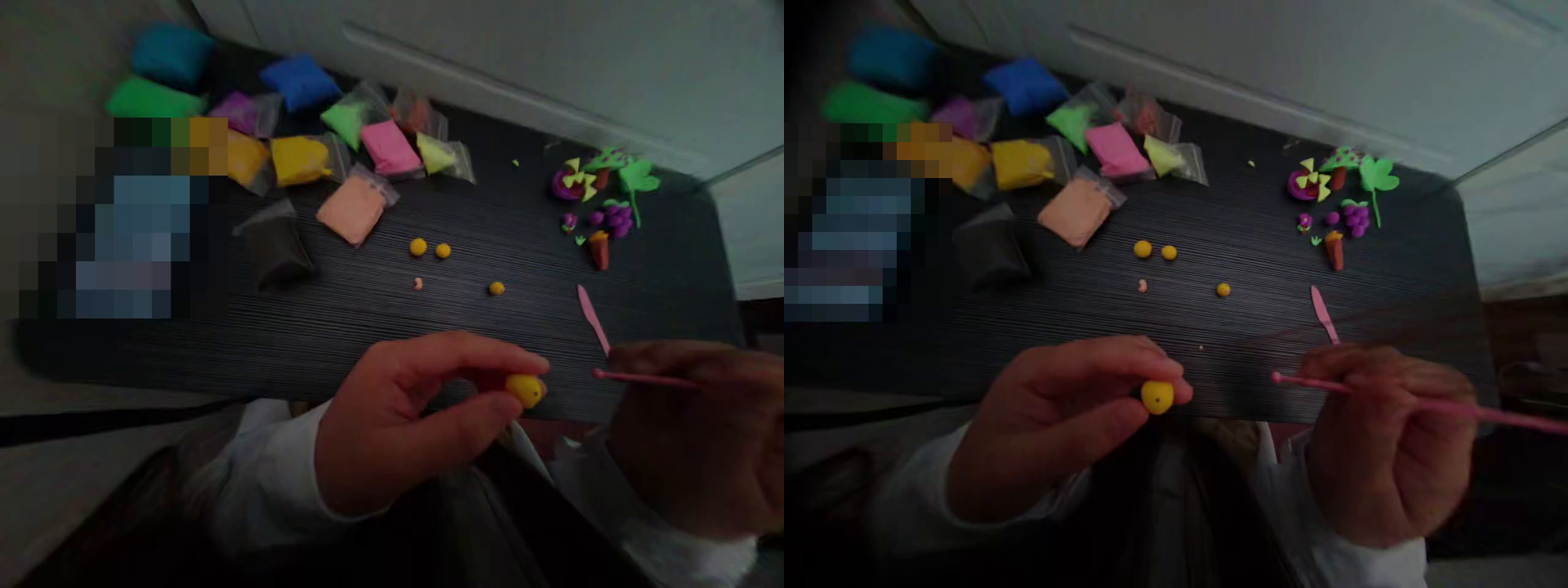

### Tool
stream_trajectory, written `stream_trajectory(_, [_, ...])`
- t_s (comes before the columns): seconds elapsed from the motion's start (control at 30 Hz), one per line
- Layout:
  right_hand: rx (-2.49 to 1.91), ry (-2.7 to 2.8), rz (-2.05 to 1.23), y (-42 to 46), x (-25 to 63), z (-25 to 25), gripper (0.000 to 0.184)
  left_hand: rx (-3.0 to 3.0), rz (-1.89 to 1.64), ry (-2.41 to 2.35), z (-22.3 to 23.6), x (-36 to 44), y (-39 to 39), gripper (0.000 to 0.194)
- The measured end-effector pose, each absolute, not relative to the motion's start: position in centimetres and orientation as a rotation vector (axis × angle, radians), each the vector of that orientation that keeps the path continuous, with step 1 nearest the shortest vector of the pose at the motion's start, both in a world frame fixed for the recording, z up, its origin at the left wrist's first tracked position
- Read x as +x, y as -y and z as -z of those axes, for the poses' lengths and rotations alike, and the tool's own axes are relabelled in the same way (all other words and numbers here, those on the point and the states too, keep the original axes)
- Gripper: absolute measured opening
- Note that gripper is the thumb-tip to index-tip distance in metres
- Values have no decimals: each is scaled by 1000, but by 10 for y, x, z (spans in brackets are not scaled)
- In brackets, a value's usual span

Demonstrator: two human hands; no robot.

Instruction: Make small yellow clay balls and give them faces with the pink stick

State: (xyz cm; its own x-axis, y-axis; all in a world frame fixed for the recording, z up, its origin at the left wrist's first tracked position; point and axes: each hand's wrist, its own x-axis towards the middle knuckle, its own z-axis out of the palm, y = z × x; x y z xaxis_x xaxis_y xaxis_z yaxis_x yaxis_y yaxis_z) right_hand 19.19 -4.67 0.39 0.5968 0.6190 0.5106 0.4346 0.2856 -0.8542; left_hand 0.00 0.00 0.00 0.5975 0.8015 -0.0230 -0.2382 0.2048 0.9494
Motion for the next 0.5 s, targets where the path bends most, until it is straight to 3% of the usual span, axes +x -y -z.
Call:
stream_trajectory(0.17, [-2309,1386,-407,42,218,17,25,1138,-803,-585,4,4,-6,27])
stream_trajectory(0.5, [-2626,1542,-318,26,220,31,29,1486,-862,-652,7,3,-5,33])
